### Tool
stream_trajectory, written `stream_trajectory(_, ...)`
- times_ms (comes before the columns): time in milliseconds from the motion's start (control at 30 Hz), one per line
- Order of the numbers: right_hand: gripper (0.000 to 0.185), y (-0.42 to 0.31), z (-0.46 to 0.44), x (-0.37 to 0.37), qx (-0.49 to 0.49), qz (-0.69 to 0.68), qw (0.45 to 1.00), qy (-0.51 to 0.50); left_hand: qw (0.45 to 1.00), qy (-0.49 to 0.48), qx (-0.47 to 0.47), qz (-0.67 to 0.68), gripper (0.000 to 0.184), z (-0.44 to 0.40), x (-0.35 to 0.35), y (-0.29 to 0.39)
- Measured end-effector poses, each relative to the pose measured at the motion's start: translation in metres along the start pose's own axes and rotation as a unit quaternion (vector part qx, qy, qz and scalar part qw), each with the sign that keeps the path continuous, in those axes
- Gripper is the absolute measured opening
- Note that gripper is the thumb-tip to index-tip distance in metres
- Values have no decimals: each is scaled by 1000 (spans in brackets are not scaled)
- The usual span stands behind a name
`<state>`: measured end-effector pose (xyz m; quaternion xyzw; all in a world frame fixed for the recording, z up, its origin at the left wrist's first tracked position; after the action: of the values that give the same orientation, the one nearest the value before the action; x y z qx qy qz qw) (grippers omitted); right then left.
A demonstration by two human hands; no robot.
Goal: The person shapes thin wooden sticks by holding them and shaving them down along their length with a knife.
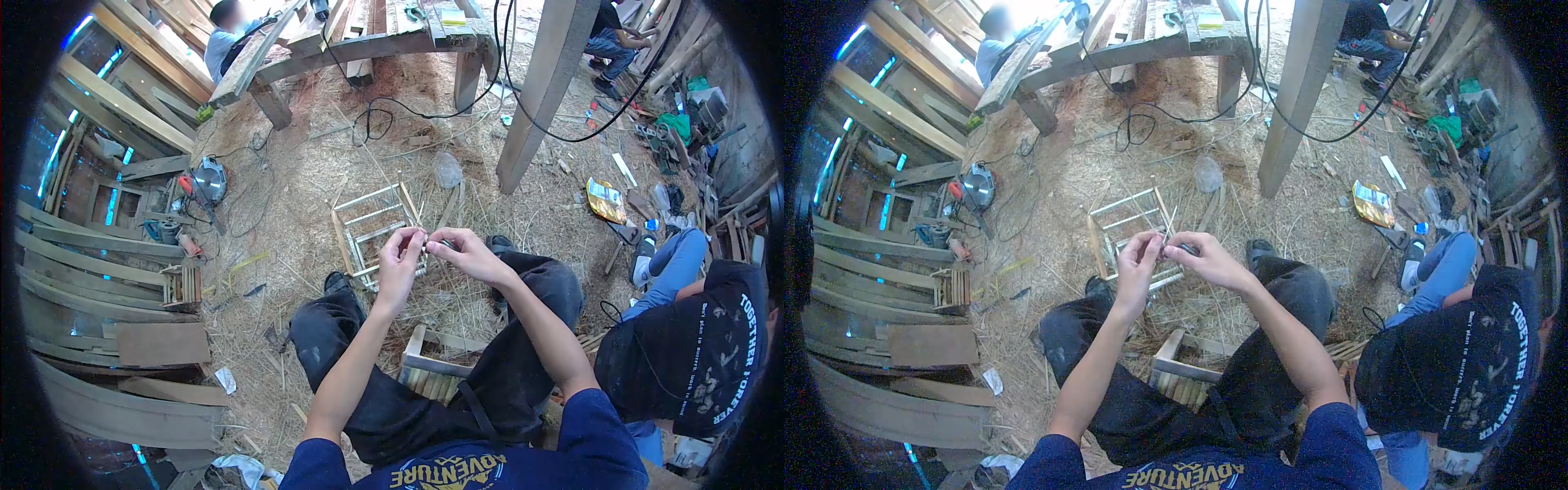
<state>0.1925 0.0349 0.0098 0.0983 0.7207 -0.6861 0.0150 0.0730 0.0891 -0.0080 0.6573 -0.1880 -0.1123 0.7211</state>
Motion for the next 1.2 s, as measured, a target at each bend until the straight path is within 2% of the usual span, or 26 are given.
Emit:
stream_trajectory(100,28,5,-1,4,25,-37,999,-17,999,7,-12,47,23,0,0,0)
stream_trajectory(200,25,5,-1,-8,16,-47,998,42,999,-5,12,40,20,-1,2,2)
stream_trajectory(300,24,-10,-2,-31,-67,15,989,131,997,-36,29,57,17,2,9,8)
stream_trajectory(400,27,-16,5,-47,-45,60,980,185,990,-76,-7,115,14,9,21,10)
stream_trajectory(500,30,-19,9,-50,-102,10,956,276,986,-86,-41,139,12,12,25,1)
stream_trajectory(600,28,-39,16,-51,-117,107,944,290,968,-108,-85,211,12,14,28,-2)
stream_trajectory(700,27,-40,17,-44,-77,197,951,227,971,-81,-90,206,13,14,25,-5)
stream_trajectory(833,26,-56,17,-27,-210,226,929,206,979,-57,-89,172,17,14,21,-5)
stream_trajectory(1100,23,-61,16,-9,-256,254,921,148,978,-51,-89,180,31,14,18,-8)
stream_trajectory(1200,23,-62,18,-9,-274,277,910,143,971,-50,-112,206,29,14,19,-6)
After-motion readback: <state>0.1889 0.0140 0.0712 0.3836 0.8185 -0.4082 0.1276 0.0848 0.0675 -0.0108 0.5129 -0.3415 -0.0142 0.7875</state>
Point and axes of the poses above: each hand's wrist, its own z-axis away from the middle knuckle, its own x-axis out of the palm, y = z × x, the point moved 9 cm from there along -z, towards the middle knuckle, and after that the axes turned 6 degrees about y, right-handed, at the moved point
